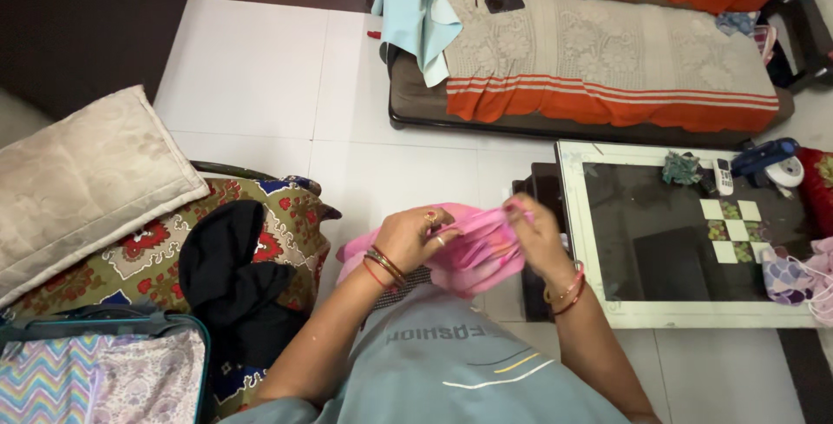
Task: The person packs garments into a suitcase and subsequently unfurls and folds different items of clothing by hand, including a pink garment and a yellow fabric strip.
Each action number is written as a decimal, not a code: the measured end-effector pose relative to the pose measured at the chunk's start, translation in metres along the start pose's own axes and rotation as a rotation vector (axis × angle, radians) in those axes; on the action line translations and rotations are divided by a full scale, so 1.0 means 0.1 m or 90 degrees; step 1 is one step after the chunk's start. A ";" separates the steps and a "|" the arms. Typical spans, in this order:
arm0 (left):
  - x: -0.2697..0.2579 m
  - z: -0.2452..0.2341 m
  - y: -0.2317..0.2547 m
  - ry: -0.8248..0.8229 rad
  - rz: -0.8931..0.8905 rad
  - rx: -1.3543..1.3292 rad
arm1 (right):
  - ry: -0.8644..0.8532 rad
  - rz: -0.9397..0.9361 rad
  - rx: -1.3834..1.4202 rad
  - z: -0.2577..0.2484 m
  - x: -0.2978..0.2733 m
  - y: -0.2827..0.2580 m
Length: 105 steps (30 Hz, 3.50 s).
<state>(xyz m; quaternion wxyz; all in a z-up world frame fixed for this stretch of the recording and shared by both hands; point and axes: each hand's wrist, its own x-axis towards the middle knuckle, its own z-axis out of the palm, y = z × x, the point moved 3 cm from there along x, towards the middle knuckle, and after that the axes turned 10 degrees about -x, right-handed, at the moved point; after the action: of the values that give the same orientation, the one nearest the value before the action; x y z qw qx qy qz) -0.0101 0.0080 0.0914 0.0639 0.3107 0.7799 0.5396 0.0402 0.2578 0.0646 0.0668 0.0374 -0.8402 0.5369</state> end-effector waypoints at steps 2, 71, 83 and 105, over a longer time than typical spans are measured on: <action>-0.04 0.05 -0.15 -0.011 -0.011 0.051 | 0.094 -0.023 -0.034 -0.13 0.00 -0.10; -3.28 2.06 -1.93 0.569 -0.634 -0.058 | 0.495 -0.513 -0.190 -0.12 2.70 -0.55; -3.86 1.87 -1.97 0.793 -0.556 -0.296 | -0.209 -0.714 -0.062 4.30 1.62 -2.93; -2.22 0.26 -1.31 0.585 -0.175 -0.382 | -0.617 0.029 -0.347 2.12 0.85 0.38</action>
<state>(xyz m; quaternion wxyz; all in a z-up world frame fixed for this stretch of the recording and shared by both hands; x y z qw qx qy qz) 0.1239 -0.1229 -0.0867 -0.1272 -0.0924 0.5731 0.8043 -0.0642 0.0823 -0.0444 -0.3319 0.2431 -0.8838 0.2225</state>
